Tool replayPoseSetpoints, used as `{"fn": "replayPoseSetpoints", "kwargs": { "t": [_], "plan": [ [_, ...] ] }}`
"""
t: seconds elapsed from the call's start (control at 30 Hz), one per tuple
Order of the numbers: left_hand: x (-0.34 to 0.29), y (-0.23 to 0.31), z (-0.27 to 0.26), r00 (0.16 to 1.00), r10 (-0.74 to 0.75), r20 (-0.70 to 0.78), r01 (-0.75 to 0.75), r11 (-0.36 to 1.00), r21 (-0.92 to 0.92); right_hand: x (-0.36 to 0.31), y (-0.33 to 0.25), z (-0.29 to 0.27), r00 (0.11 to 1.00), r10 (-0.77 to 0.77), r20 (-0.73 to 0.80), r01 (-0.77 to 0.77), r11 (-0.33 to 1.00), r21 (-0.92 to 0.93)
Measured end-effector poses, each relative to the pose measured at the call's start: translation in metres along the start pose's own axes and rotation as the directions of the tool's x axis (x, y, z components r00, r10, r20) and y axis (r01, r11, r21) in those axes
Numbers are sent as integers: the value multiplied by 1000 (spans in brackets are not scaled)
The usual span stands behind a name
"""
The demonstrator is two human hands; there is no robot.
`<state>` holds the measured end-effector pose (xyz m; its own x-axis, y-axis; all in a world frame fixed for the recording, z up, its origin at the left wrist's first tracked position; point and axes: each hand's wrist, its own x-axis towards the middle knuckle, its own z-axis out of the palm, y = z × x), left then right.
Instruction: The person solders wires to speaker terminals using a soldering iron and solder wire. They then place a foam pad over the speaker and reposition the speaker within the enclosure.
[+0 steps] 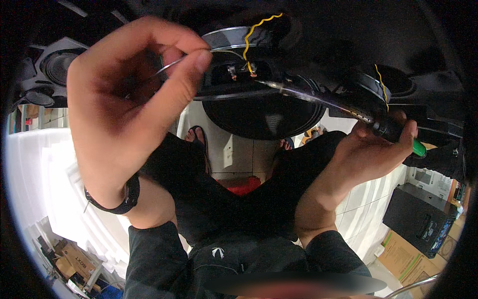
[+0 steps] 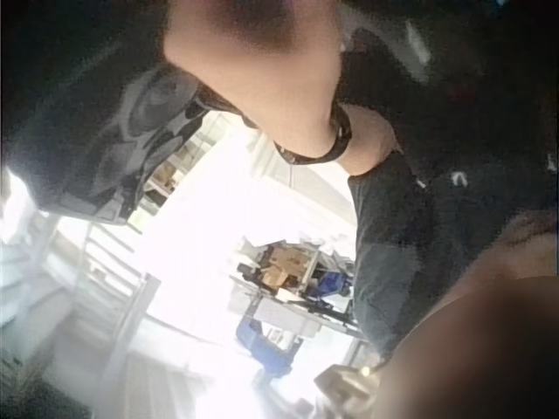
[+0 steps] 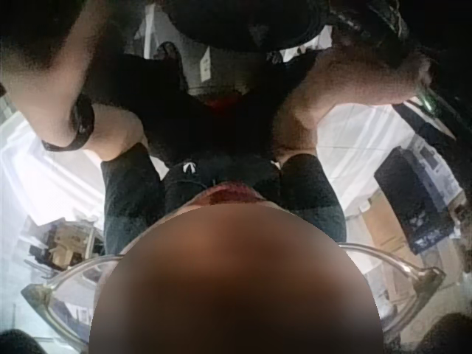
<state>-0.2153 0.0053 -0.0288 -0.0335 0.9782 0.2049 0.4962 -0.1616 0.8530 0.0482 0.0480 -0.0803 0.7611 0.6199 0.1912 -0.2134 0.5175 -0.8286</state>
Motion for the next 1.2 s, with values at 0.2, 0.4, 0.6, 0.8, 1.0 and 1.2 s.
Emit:
{"fn": "replayPoseSetpoints", "kwargs": {
  "t": [0.2,0.4,0.6,0.8,1.0,1.2],
  "plan": [
    [4,-2,5,997,68,19,-68,997,-24,-1,0,-10,963,44,267,-38,999,-26],
    [9,-5,11,988,138,64,-135,990,-42,-9,0,-6,944,52,326,-43,998,-34],
    [12,-9,10,993,100,69,-102,994,27,-11,1,1,959,32,283,-6,996,-91],
    [12,-11,10,991,124,55,-122,992,-26,-6,5,7,994,31,100,-19,993,-117],
    [12,-11,8,993,90,75,-93,995,41,-4,7,-3,973,31,229,-14,997,-74],
    [11,-15,10,995,79,52,-77,996,-47,-5,5,-10,951,49,305,-32,998,-59]
  ]
}}
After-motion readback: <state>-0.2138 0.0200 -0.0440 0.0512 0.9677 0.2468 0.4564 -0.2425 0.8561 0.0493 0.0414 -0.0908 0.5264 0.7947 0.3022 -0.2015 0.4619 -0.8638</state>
